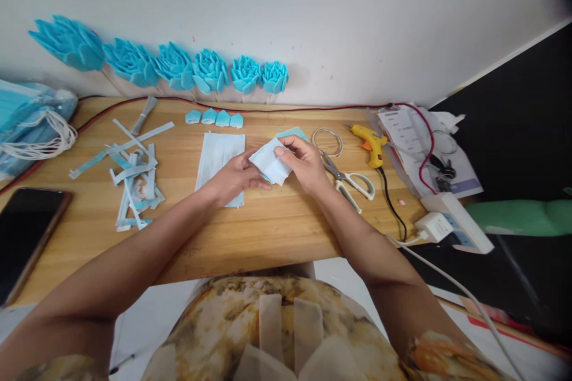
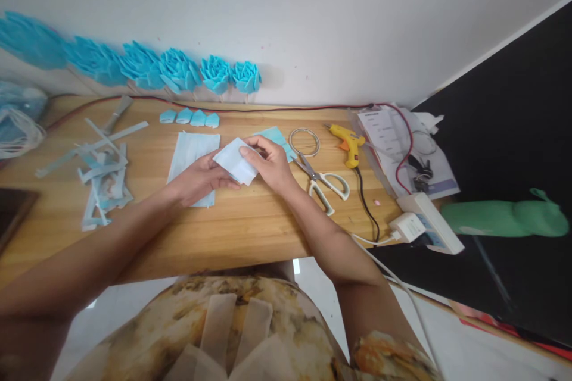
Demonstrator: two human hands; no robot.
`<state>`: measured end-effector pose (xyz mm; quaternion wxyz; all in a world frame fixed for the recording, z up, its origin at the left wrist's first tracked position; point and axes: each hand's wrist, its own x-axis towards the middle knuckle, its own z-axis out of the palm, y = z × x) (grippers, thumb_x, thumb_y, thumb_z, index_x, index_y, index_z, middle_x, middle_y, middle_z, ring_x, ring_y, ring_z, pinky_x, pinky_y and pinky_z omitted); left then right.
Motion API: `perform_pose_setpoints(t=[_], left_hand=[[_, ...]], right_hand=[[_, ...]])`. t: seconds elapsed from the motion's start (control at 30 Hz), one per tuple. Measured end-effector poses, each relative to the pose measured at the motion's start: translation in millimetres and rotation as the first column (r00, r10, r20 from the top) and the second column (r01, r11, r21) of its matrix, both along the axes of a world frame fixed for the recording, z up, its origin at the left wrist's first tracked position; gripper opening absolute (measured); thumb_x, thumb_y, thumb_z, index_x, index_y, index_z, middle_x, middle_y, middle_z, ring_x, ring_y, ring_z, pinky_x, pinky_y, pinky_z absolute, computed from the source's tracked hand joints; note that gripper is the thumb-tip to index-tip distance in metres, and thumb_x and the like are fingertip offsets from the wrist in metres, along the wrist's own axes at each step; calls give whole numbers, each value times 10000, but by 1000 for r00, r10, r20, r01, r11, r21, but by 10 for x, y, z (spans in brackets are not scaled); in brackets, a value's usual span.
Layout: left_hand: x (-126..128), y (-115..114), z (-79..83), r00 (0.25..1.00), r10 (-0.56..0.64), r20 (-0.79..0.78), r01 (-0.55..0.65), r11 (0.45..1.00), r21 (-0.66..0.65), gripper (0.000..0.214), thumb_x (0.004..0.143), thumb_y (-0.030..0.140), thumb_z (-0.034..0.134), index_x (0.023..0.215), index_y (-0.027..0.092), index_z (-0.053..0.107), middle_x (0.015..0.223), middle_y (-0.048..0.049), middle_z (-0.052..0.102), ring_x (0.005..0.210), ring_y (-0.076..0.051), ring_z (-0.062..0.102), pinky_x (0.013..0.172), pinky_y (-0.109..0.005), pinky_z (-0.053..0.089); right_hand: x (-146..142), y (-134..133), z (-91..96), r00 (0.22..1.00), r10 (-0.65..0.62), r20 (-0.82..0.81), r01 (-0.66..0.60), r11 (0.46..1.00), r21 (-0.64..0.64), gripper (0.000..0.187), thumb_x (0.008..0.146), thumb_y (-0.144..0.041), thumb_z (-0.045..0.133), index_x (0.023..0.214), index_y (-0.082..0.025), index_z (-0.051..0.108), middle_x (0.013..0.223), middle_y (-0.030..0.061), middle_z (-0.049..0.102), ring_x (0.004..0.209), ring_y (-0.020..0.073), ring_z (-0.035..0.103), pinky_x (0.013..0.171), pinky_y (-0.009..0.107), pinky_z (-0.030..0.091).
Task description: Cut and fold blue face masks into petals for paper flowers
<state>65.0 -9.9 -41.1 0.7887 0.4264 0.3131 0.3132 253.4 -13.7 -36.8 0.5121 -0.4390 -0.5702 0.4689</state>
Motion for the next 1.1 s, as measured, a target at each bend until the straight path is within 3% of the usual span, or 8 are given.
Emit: perform_pose_setpoints(t=[0.13,0.27,0.37,0.47,0.67,0.87,1.0,1.1], left_hand=[[-30,26,-5,994,76,-74,-65,988,137,513,874,274,660,1345,141,503,951,-73,734,852,-213,734,775,-355,604],[-51,41,21,978,167,-124,-132,959,249,473,888,276,621,1326,131,515,866,-52,714,801,-197,720,779,-369,605],[-48,50,26,970,202,-137,-153,940,304,481,878,271,609,1330,134,521,827,-33,698,771,-182,707,766,-362,608],[-42,59,21,956,247,-157,-176,914,365,486,871,252,585,1340,146,517,812,-12,686,747,-162,691,747,-339,606],[-62,52,54,911,325,-253,-156,841,518,505,883,229,549,1379,152,500,801,0,687,721,-150,682,744,-300,560],[-75,15,73,876,367,-313,-98,772,628,491,903,200,514,1393,167,516,798,-1,685,727,-152,658,768,-297,498],[-71,10,58,878,360,-316,-97,780,619,496,898,195,534,1394,179,522,801,1,680,707,-146,619,739,-285,474],[-59,22,54,922,307,-237,-152,849,506,521,884,239,588,1393,162,514,742,7,645,695,-147,595,718,-282,485]], right_hand=[[124,78,77,990,-96,-103,101,994,35,388,780,-608,730,908,-251,649,950,23,693,887,181,642,767,309,527],[301,151,172,971,-199,-133,202,979,7,480,788,-742,599,878,-272,556,767,15,593,680,177,578,664,346,534],[358,145,189,988,-108,-110,108,994,-4,466,803,-743,559,847,-281,524,617,-26,453,530,158,466,551,338,492],[351,112,163,995,-49,-89,52,998,23,459,768,-701,658,875,-262,575,654,-17,555,548,152,515,532,314,475],[335,84,179,960,124,253,-189,949,253,201,884,-441,685,899,-246,732,1133,56,727,1069,213,668,918,376,522],[282,80,186,883,96,459,-259,917,305,160,928,-361,641,938,-244,749,1247,72,710,1113,214,674,986,410,498],[246,85,156,879,67,472,-247,910,332,161,927,-353,639,918,-237,750,1160,78,744,1060,209,692,962,407,516],[244,92,138,879,42,474,-237,903,359,163,925,-347,641,921,-231,755,1084,78,755,989,196,707,918,384,536]])
